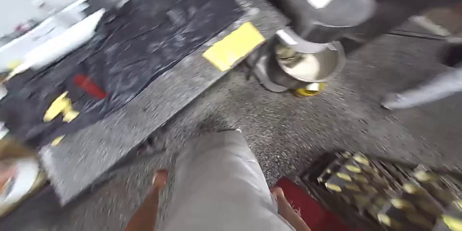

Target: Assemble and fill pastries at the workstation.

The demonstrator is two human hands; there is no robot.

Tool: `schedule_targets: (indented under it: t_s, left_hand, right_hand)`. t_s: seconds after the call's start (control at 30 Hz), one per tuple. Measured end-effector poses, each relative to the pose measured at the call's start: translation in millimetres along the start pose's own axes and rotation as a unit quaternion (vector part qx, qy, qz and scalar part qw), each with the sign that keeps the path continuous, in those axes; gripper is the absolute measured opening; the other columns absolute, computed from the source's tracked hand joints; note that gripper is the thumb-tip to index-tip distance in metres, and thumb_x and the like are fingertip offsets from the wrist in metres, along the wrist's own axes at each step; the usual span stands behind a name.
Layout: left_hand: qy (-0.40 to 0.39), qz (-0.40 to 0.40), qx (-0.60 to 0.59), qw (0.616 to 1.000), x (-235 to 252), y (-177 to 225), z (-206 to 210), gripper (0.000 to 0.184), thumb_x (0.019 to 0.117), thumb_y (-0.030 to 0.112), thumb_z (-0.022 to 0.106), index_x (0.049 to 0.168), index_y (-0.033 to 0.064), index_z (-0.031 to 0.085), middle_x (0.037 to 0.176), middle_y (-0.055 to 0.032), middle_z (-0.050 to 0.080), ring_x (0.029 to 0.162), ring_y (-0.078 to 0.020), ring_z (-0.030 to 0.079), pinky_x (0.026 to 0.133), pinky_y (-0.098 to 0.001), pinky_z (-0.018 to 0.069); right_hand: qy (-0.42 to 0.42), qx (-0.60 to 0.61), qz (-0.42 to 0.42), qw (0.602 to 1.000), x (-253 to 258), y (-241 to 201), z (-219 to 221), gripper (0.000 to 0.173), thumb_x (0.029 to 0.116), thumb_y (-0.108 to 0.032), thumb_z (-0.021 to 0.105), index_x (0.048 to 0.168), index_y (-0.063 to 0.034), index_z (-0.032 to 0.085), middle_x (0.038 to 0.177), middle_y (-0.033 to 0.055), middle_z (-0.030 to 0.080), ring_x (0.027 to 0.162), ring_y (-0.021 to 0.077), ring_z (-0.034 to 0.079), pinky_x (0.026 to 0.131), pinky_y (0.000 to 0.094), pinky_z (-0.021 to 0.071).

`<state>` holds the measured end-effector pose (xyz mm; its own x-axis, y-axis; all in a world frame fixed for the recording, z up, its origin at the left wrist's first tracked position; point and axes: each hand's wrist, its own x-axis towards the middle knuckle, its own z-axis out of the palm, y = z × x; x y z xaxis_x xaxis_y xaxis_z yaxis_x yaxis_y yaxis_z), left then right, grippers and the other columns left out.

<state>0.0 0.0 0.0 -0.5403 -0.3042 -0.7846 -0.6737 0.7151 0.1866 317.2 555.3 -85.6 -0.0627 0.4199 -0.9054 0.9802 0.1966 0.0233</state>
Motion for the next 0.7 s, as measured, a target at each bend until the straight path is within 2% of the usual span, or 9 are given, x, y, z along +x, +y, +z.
schedule_targets:
  t_s: [0.1, 0.2, 0.27, 0.37, 0.43, 0.5, 0.57, 0.63, 0.7]
  left_hand:
    - [-0.006, -0.01, 0.048, 0.999, -40, 36, -20, 0.041, 0.101, 0.032, 0.061, 0.129, 0.0023, 0.065, 0.127, -0.0261, 0.066, 0.12, -0.0432, 0.063, 0.103, -0.0656, 0.0479]
    - [-0.059, 0.005, 0.072, 0.996, -49, 77, -48, 0.042, 0.0999, 0.033, 0.061, 0.131, 0.0056, 0.065, 0.124, -0.024, 0.068, 0.116, -0.0411, 0.066, 0.101, -0.0645, 0.0494]
    - [-0.093, 0.012, 0.047, 0.994, -50, 97, -60, 0.043, 0.1012, 0.034, 0.06, 0.131, 0.004, 0.064, 0.118, -0.0224, 0.07, 0.108, -0.0362, 0.069, 0.099, -0.0585, 0.0525]
    - [-0.103, 0.038, 0.027, 0.994, -42, 111, -69, 0.041, 0.102, 0.035, 0.059, 0.126, 0.0021, 0.066, 0.114, -0.0234, 0.07, 0.104, -0.036, 0.07, 0.096, -0.0585, 0.0531]
    - [-0.096, 0.073, 0.013, 0.993, -27, 104, -69, 0.04, 0.1025, 0.035, 0.058, 0.12, 0.0005, 0.068, 0.109, -0.0233, 0.07, 0.099, -0.0353, 0.07, 0.093, -0.0585, 0.054]
    - [-0.104, 0.095, -0.011, 0.99, -10, 85, -69, 0.041, 0.1044, 0.035, 0.057, 0.121, -0.0011, 0.066, 0.111, -0.0241, 0.07, 0.101, -0.0353, 0.07, 0.095, -0.0577, 0.0544]
    - [-0.106, 0.108, -0.028, 0.988, 10, 59, -71, 0.043, 0.1038, 0.035, 0.058, 0.126, -0.0008, 0.065, 0.116, -0.0242, 0.07, 0.106, -0.036, 0.069, 0.098, -0.0577, 0.0535]
    - [-0.107, 0.111, -0.016, 0.988, 27, 31, -83, 0.044, 0.1035, 0.036, 0.059, 0.128, -0.0008, 0.064, 0.12, -0.0251, 0.069, 0.114, -0.0383, 0.067, 0.102, -0.0602, 0.0502]
    - [-0.102, 0.106, 0.005, 0.989, 34, 4, -98, 0.045, 0.1031, 0.038, 0.059, 0.126, 0.0003, 0.066, 0.121, -0.0247, 0.069, 0.117, -0.0397, 0.065, 0.104, -0.0628, 0.0477]
  right_hand:
    - [0.02, 0.031, -0.114, 0.993, 28, -114, -51, 0.04, 0.0968, -0.032, 0.069, 0.118, 0.0018, 0.069, 0.11, 0.0261, 0.071, 0.101, 0.0409, 0.068, 0.09, 0.0615, 0.0539]
    - [0.053, 0.06, -0.231, 0.97, 28, -259, -118, 0.044, 0.102, -0.038, 0.06, 0.121, 0.0006, 0.068, 0.112, 0.025, 0.071, 0.105, 0.0396, 0.069, 0.094, 0.0622, 0.053]
    - [0.122, 0.074, -0.334, 0.932, 4, -347, -158, 0.042, 0.1008, -0.04, 0.06, 0.113, -0.0019, 0.07, 0.104, 0.021, 0.072, 0.099, 0.035, 0.069, 0.09, 0.0598, 0.0534]
    - [0.216, 0.053, -0.473, 0.852, -65, -455, -200, 0.039, 0.0999, -0.036, 0.06, 0.122, -0.0041, 0.067, 0.104, 0.0156, 0.072, 0.097, 0.0278, 0.07, 0.091, 0.0502, 0.0557]
    - [0.264, 0.027, -0.527, 0.807, -109, -514, -212, 0.036, 0.0989, -0.027, 0.06, 0.128, -0.0054, 0.064, 0.105, 0.0153, 0.072, 0.095, 0.0282, 0.071, 0.088, 0.0514, 0.0575]
    - [0.308, -0.036, -0.555, 0.772, -139, -560, -213, 0.035, 0.0956, -0.011, 0.059, 0.13, -0.0073, 0.063, 0.118, 0.0189, 0.068, 0.107, 0.0357, 0.067, 0.091, 0.0584, 0.0552]
    - [0.355, -0.118, -0.572, 0.73, -161, -599, -209, 0.041, 0.0873, 0.001, 0.063, 0.126, -0.0116, 0.068, 0.131, 0.0222, 0.061, 0.121, 0.0429, 0.059, 0.096, 0.0631, 0.0515]
    - [0.372, -0.204, -0.577, 0.697, -170, -626, -203, 0.044, 0.0828, 0.003, 0.066, 0.123, -0.0152, 0.07, 0.134, 0.0247, 0.059, 0.125, 0.0485, 0.055, 0.096, 0.068, 0.0474]
    - [0.361, -0.291, -0.564, 0.683, -176, -643, -199, 0.044, 0.0839, 0.004, 0.069, 0.123, -0.0166, 0.069, 0.135, 0.026, 0.057, 0.124, 0.0514, 0.054, 0.093, 0.0715, 0.0472]
